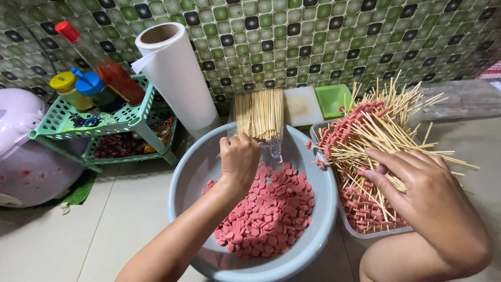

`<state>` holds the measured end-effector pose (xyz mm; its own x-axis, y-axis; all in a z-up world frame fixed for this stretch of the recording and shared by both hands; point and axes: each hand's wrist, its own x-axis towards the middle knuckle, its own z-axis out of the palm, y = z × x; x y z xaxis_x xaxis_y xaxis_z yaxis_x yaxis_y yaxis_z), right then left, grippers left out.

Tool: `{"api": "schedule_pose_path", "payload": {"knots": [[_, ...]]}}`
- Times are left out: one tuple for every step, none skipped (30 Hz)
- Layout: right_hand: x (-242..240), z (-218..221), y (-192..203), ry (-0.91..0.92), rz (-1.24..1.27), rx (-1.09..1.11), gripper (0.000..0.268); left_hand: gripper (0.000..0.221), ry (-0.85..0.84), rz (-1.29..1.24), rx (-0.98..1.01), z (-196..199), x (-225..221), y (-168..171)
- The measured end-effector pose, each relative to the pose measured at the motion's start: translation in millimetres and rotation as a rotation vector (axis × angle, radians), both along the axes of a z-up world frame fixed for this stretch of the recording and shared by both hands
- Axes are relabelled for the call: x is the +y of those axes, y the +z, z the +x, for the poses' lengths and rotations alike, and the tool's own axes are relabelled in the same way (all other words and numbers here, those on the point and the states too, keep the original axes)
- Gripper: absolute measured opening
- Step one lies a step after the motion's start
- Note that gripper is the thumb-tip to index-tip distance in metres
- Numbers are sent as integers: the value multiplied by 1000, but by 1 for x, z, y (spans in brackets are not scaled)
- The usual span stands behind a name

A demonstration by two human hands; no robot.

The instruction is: The person is manually skewering small heart-shaped food pieces onto wooden sticks.

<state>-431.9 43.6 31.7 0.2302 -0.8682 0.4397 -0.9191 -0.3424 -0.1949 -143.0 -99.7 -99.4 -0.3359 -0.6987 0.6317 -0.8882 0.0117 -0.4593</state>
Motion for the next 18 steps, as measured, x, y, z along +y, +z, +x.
{"api": "schedule_pose_path", "payload": {"knots": [[0, 0, 0, 3, 1, -1, 42, 13, 3, 1, -1, 0, 0, -3], [0, 0, 0, 7, 11, 3, 44, 14, 15, 5, 29, 0, -1, -6], [0, 0, 0, 10, 19, 6, 46, 15, 27, 6, 58, 0, -2, -9], [-1, -2, -1, 12, 19, 4, 46, 15, 29, 6, 56, -1, -1, -7], [-2, -4, -3, 17, 29, 12, 47, 15, 42, 12, 43, -1, 0, -4], [-3, -6, -5, 22, 39, 20, 48, 15, 55, 18, 30, -2, 1, -2], [-3, -5, -4, 22, 40, 18, 48, 15, 56, 19, 28, -3, 2, 0], [-3, -5, -4, 40, 14, 6, 45, 18, 41, 3, 27, -4, 2, 3], [-3, -5, -3, 57, -14, -5, 42, 21, 25, -15, 27, -5, 1, 6], [-2, -6, -4, 56, -14, -7, 42, 21, 25, -15, 25, -5, 3, 8], [-2, -8, -4, 46, 3, -1, 43, 19, -7, -38, 30, -6, 3, 10], [-1, -9, -4, 36, 20, 4, 44, 17, -38, -61, 35, -6, 4, 13], [-1, -9, -4, 34, 18, 1, 44, 17, -40, -63, 32, -6, 6, 12], [-1, -10, -4, 38, 10, -12, 45, 17, -60, -42, 28, -5, 8, 11], [-1, -10, -3, 42, 3, -25, 45, 17, -80, -22, 25, -5, 9, 10], [-1, -11, -3, 40, 1, -28, 45, 17, -83, -24, 22, -4, 9, 8], [-2, -11, -3, 30, 12, -25, 45, 17, -70, -25, 35, -3, 9, 5], [-2, -12, -3, 20, 23, -22, 45, 18, -57, -26, 47, -2, 10, 3]]}}
